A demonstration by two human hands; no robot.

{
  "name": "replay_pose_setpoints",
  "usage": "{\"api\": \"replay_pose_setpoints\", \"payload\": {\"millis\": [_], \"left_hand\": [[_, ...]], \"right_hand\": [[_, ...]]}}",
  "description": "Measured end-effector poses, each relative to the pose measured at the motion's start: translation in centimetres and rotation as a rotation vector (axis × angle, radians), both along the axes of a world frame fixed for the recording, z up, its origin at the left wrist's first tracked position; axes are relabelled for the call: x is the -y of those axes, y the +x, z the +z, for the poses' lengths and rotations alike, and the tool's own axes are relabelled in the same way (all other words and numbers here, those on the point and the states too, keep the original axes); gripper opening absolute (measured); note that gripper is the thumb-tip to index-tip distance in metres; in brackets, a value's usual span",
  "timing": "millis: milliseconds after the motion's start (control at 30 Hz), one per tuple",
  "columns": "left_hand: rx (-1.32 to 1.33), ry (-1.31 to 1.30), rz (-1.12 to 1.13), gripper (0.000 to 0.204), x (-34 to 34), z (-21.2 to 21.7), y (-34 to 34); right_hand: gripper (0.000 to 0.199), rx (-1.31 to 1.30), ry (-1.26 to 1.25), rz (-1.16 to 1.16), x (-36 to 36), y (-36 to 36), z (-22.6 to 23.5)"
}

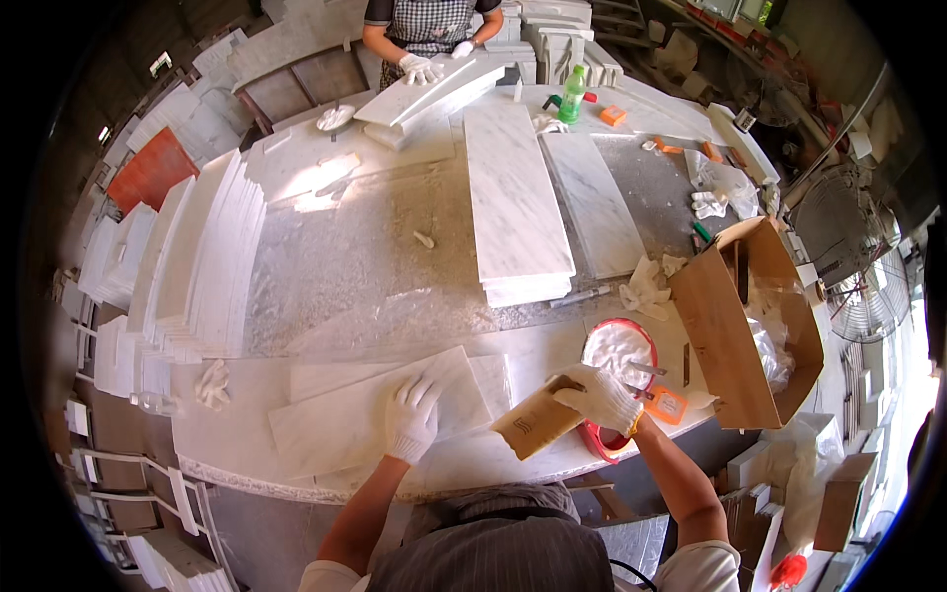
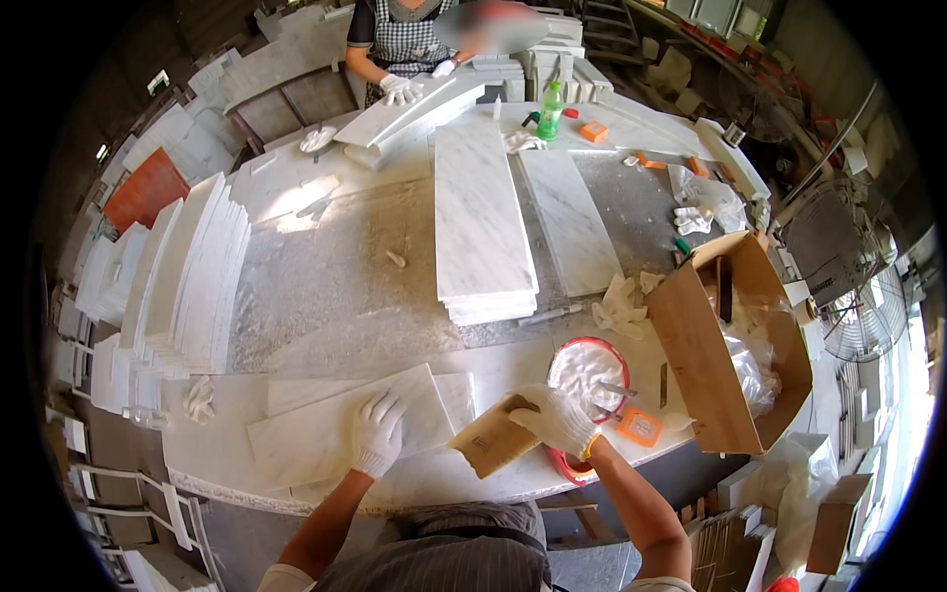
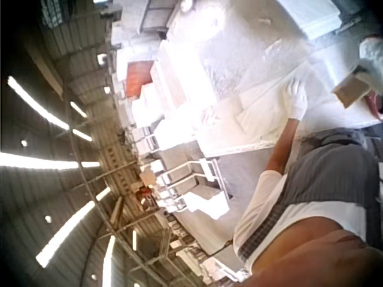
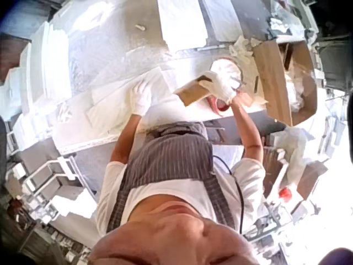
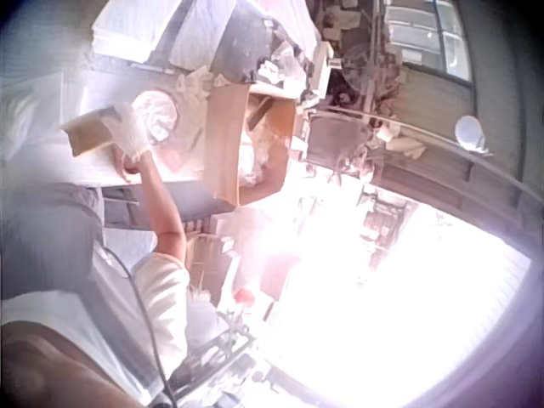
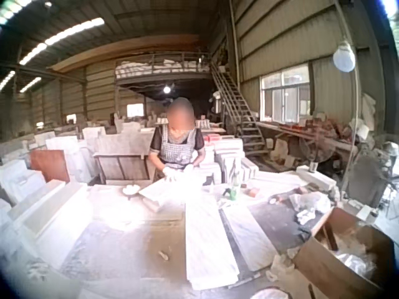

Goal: The person wraps white rectangular objects in paper, folds the edges, and secures them with tape. They then place the wrapped items into a cardboard box. A coworker is visible in the background performing similar wrapping tasks.

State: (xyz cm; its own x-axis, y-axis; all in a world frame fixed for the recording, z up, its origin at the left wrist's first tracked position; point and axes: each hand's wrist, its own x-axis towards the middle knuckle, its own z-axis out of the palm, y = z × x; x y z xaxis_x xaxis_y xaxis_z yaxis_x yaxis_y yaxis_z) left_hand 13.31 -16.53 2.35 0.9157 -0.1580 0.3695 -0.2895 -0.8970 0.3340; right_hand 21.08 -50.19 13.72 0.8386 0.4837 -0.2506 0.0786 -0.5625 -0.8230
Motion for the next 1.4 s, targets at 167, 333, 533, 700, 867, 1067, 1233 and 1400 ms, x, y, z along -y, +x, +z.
{"api": "replay_pose_setpoints", "payload": {"millis": [167, 333, 533, 700, 867, 1067, 1233, 1400], "left_hand": [[0.029, 0.081, -0.049, 0.024, -0.3, 0.5, 1.3], [-0.026, 0.21, -0.042, 0.019, 1.4, 0.9, 5.6], [0.051, 0.154, -0.002, 0.023, 3.7, 0.0, 8.0], [0.035, 0.137, 0.045, 0.026, 3.8, -0.2, 7.9], [-0.077, 0.127, 0.114, 0.024, 4.3, 0.1, 7.9], [-0.091, 0.132, 0.125, 0.024, 3.8, 0.6, 8.6], [-0.121, 0.126, 0.145, 0.025, 3.6, 0.8, 8.6], [-0.101, 0.108, 0.134, 0.026, 4.1, 0.8, 9.1]], "right_hand": [[0.02, 0.3, 0.096, -0.326, 5.0, 1.0, 1.5], [0.018, 0.437, 0.156, -0.719, 10.3, 3.8, 3.9], [0.021, 0.724, -0.055, -0.771, 14.0, 8.9, 4.9], [0.025, 0.757, -0.107, -0.873, 16.3, 16.3, 2.5], [0.026, 0.938, -0.155, -0.866, 17.0, 23.4, -1.1], [0.025, 0.96, -0.252, -0.837, 15.4, 28.8, -4.4], [0.027, 1.041, -0.241, -0.843, 17.4, 32.4, -7.5], [0.026, 1.073, -0.336, -0.883, 18.7, 33.1, -8.4]]}}
